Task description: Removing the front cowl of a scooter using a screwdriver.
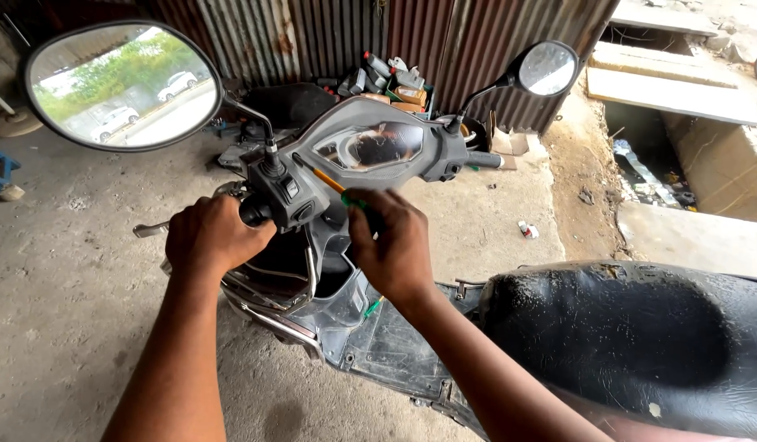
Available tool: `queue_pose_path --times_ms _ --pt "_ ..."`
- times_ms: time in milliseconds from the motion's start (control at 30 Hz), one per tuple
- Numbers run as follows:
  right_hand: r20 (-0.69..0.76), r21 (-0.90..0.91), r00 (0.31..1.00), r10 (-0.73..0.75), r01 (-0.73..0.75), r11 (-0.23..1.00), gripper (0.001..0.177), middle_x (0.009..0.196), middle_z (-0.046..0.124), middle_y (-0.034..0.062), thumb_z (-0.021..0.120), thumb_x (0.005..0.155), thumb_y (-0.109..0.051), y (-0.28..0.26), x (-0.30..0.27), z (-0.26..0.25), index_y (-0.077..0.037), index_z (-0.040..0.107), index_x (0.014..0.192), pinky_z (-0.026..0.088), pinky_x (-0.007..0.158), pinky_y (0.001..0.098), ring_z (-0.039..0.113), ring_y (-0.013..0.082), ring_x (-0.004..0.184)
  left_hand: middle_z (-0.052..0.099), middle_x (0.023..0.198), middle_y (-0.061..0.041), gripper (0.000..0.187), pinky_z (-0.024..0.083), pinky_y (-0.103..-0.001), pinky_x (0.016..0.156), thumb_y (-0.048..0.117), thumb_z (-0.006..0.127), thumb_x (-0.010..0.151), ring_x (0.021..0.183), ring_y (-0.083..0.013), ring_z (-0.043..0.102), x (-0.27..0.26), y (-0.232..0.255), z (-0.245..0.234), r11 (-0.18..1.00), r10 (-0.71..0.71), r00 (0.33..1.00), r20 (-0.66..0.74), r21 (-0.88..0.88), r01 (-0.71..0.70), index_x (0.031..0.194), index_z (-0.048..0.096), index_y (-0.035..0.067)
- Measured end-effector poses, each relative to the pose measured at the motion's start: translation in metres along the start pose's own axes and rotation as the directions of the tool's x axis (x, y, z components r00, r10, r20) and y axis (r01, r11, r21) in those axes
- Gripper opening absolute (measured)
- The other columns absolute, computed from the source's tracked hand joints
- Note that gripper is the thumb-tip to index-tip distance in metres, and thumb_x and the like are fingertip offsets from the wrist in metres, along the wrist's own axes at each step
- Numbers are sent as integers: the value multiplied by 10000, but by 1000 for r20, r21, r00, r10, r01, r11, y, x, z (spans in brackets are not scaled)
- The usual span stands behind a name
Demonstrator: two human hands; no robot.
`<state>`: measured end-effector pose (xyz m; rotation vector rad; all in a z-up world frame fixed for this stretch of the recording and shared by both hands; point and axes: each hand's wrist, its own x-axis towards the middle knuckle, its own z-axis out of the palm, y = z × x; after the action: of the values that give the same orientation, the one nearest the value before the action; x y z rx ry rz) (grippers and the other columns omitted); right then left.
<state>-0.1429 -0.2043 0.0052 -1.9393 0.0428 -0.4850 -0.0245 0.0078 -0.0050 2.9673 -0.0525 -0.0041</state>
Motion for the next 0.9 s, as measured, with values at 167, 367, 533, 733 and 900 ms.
queue_pose_path --times_ms 167,367,533,733,900 --pt "1 278 951 308 -296 914 356 736 719 85 601 995 -195 17 14 6 -74 577 1329 547 488 286 644 135 512 748 857 -157 590 595 -432 690 646 709 785 785 -309 755 -1 2 -2 1000 0 1000 20 18 0 884 718 65" --pt "-34 -20 870 -492 492 871 292 899 687 95 698 914 -80 36 8 5 1 736 1192 578 617 259 634 133 691 744 875 -152 568 583 -428 692 628 718 775 807 -306 750 2 -1 6 999 24 1000 -19 44 -24 877 716 69" --pt "60 33 997 44 -46 998 364 786 719 64 567 919 -121 14 12 -4 -35 713 1241 501 514 265 580 106 544 743 878 -154 586 591 -427 682 645 691 801 809 -311 752 -4 3 -1 999 -4 1000 19 41 4 872 717 64" --pt "24 -20 995 99 -99 995 338 751 727 95 531 965 -126 8 17 -7 -59 740 1222 495 579 269 605 101 576 748 847 -146 553 584 -426 693 614 699 798 783 -304 750 -2 1 4 999 5 1000 18 53 -6 842 726 63" --pt "-3 -114 967 -256 254 960 385 861 715 126 605 803 -36 8 14 -9 -2 789 1140 563 618 308 640 152 668 742 847 -147 562 581 -421 668 633 694 809 765 -300 741 -1 2 2 999 11 1000 17 41 -11 841 720 72"
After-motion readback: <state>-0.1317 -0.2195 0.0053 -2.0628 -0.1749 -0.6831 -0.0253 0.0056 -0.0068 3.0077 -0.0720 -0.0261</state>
